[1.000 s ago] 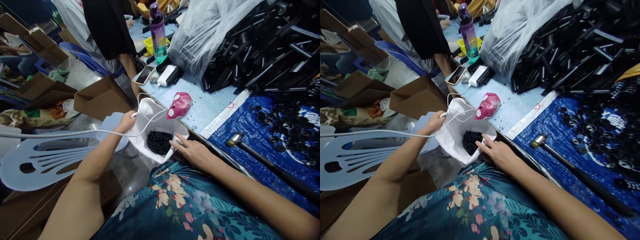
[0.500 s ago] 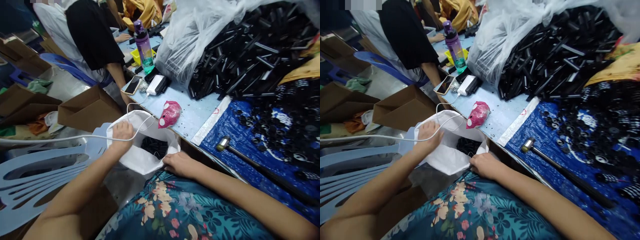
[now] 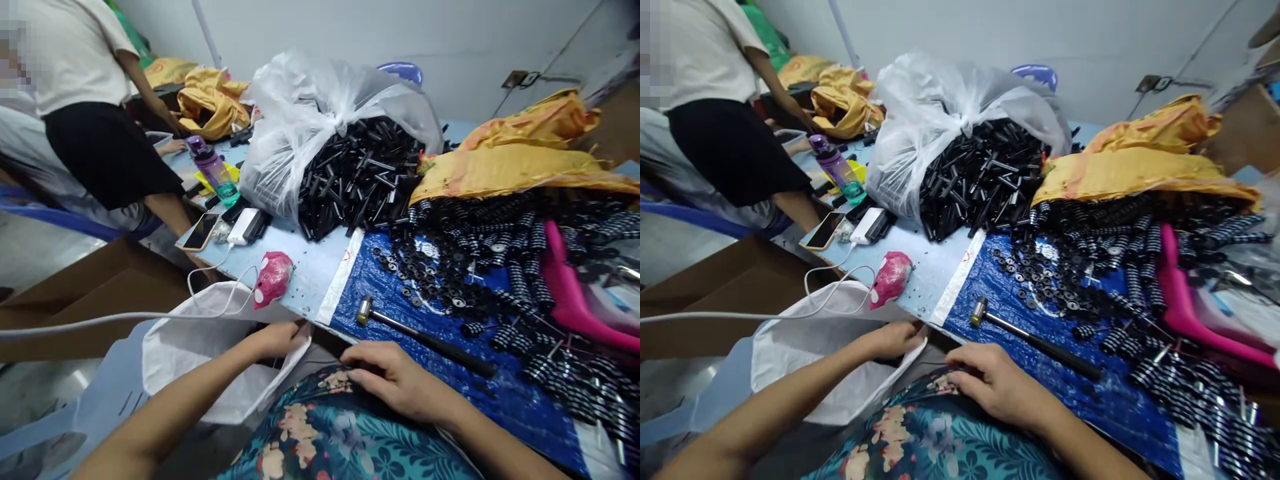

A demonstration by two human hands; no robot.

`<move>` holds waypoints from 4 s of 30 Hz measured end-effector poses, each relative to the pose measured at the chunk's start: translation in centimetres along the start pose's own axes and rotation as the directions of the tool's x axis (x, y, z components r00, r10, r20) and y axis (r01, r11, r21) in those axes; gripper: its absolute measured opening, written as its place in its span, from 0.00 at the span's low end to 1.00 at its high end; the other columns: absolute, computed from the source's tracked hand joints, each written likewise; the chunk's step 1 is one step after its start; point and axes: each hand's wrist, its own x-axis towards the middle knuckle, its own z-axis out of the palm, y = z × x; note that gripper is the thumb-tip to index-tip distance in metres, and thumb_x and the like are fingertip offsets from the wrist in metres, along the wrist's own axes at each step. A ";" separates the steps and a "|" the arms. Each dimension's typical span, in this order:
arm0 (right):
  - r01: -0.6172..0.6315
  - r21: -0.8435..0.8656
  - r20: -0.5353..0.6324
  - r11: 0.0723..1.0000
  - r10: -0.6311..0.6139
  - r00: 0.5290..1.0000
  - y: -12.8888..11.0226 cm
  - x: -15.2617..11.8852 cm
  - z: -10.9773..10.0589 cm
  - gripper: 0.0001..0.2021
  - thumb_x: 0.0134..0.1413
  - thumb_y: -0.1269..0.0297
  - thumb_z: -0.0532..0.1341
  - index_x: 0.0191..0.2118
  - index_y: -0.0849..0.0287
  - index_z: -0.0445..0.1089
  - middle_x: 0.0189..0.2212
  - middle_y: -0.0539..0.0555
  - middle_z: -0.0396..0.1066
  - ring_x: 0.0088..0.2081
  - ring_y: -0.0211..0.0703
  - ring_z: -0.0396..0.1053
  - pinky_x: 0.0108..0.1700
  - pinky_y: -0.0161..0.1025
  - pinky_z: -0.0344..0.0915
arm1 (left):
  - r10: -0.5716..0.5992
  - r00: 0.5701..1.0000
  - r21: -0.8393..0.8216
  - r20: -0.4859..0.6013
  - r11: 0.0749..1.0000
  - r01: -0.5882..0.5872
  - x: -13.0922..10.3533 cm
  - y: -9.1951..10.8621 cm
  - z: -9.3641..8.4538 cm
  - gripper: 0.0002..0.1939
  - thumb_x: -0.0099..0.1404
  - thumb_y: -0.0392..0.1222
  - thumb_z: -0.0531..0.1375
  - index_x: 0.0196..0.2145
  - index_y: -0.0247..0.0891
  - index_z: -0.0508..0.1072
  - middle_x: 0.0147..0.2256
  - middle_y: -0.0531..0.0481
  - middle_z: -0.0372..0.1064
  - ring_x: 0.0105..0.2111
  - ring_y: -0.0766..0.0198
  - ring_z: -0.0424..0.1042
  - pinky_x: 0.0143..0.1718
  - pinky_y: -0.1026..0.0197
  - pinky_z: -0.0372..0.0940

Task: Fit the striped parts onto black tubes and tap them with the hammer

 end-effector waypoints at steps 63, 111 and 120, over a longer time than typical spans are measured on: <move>0.208 0.828 -0.519 0.521 0.571 0.636 5.0 0.9 -7.2 0.23 0.62 0.38 0.53 0.47 0.52 0.65 0.20 0.42 0.54 0.16 0.33 0.48 0.19 0.32 0.51 | 0.060 0.998 -0.884 -0.004 0.466 -0.031 10.4 13.5 2.9 0.19 0.67 0.58 0.57 0.39 0.37 0.69 0.25 0.55 0.68 0.15 0.74 0.58 0.18 0.66 0.51; -0.335 -0.687 -0.597 0.645 -0.238 0.766 8.8 -5.5 -4.2 0.07 0.68 0.67 0.57 0.46 0.61 0.69 0.36 0.58 0.73 0.37 0.46 0.72 0.42 0.42 0.70 | 0.225 0.964 -0.146 -0.141 0.959 -0.245 12.5 7.1 -1.3 0.09 0.59 0.44 0.67 0.36 0.38 0.77 0.33 0.50 0.72 0.34 0.62 0.69 0.37 0.59 0.60; -0.285 -0.761 -0.505 0.583 -0.256 0.824 6.7 -0.9 -6.3 0.07 0.70 0.66 0.54 0.41 0.59 0.69 0.27 0.51 0.68 0.27 0.40 0.66 0.31 0.37 0.62 | 0.181 0.979 -0.263 0.090 0.953 -0.152 14.6 6.5 -1.7 0.15 0.53 0.47 0.70 0.28 0.37 0.70 0.22 0.59 0.59 0.23 0.69 0.57 0.27 0.64 0.49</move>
